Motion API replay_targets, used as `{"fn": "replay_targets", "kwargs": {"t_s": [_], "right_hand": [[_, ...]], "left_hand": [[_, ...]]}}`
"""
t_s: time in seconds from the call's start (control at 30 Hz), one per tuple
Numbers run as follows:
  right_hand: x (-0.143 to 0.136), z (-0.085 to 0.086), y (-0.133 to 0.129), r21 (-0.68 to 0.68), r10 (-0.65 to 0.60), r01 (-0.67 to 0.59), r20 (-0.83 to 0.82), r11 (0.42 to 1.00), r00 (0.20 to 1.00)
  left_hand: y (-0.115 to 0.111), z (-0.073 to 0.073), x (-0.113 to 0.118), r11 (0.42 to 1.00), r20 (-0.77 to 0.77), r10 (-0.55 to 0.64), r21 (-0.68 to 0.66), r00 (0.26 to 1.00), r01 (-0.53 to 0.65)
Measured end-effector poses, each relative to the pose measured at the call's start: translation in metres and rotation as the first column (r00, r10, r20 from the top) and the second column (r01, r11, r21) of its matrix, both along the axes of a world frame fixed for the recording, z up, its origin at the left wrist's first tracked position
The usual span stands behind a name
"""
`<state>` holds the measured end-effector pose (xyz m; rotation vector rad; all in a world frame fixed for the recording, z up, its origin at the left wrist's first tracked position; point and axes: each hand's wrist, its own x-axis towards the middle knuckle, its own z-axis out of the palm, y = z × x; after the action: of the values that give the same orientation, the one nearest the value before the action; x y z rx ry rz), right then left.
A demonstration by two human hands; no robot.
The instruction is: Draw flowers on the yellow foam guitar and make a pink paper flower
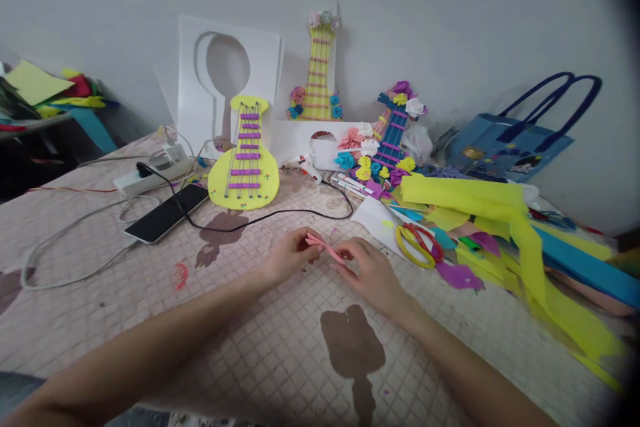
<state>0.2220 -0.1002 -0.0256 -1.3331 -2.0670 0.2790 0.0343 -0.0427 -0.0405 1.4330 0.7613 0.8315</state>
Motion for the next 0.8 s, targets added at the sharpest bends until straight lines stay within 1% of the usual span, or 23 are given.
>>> {"fn": "replay_targets", "kwargs": {"t_s": [0.03,0.1,0.13,0.2,0.27,0.33,0.5,0.6,0.67,0.73,0.8], "right_hand": [[0.001,0.002,0.000,-0.027,0.011,-0.013,-0.089,1.000,0.996],[0.005,0.005,0.001,-0.103,-0.027,-0.003,-0.287,0.995,0.958],[0.006,0.006,0.001,-0.152,-0.065,0.010,-0.362,0.988,0.930],[0.008,0.006,0.002,-0.260,-0.119,-0.003,-0.454,0.966,0.883],[0.007,0.004,0.002,-0.351,-0.115,-0.070,-0.479,0.934,0.870],[0.005,0.002,0.001,-0.394,-0.094,-0.114,-0.471,0.912,0.877],[0.000,0.001,-0.002,-0.381,-0.119,-0.079,-0.470,0.921,0.875],[-0.003,-0.001,-0.003,-0.402,-0.097,-0.131,-0.498,0.906,0.862],[-0.005,-0.004,-0.004,-0.421,-0.085,-0.163,-0.511,0.892,0.855],[-0.006,-0.008,-0.004,-0.417,-0.098,-0.144,-0.506,0.897,0.857],[-0.007,-0.011,-0.003,-0.393,-0.124,-0.092,-0.489,0.915,0.864]], "left_hand": [[0.002,0.000,-0.001,1.000,0.019,-0.004,-0.010,1.000,0.004],[0.005,-0.001,-0.003,1.000,0.050,-0.009,-0.025,0.999,0.010],[0.006,-0.001,-0.004,1.000,0.054,-0.012,-0.027,0.998,0.013],[0.006,-0.001,-0.004,0.999,0.051,-0.026,-0.032,0.998,0.027],[0.005,0.000,-0.003,0.998,0.062,-0.054,-0.030,0.997,0.056],[0.002,0.001,-0.002,0.996,0.087,-0.080,-0.023,0.993,0.082],[-0.002,0.002,0.000,0.995,0.133,-0.078,-0.050,0.988,0.085],[-0.002,0.000,0.001,0.994,0.109,-0.084,-0.065,0.990,0.092],[-0.002,-0.002,0.001,0.991,0.135,-0.093,-0.080,0.987,0.104],[-0.002,-0.002,0.002,0.987,0.204,-0.098,-0.102,0.974,0.120],[-0.002,-0.002,0.003,0.986,0.244,-0.082,-0.119,0.966,0.113]]}}
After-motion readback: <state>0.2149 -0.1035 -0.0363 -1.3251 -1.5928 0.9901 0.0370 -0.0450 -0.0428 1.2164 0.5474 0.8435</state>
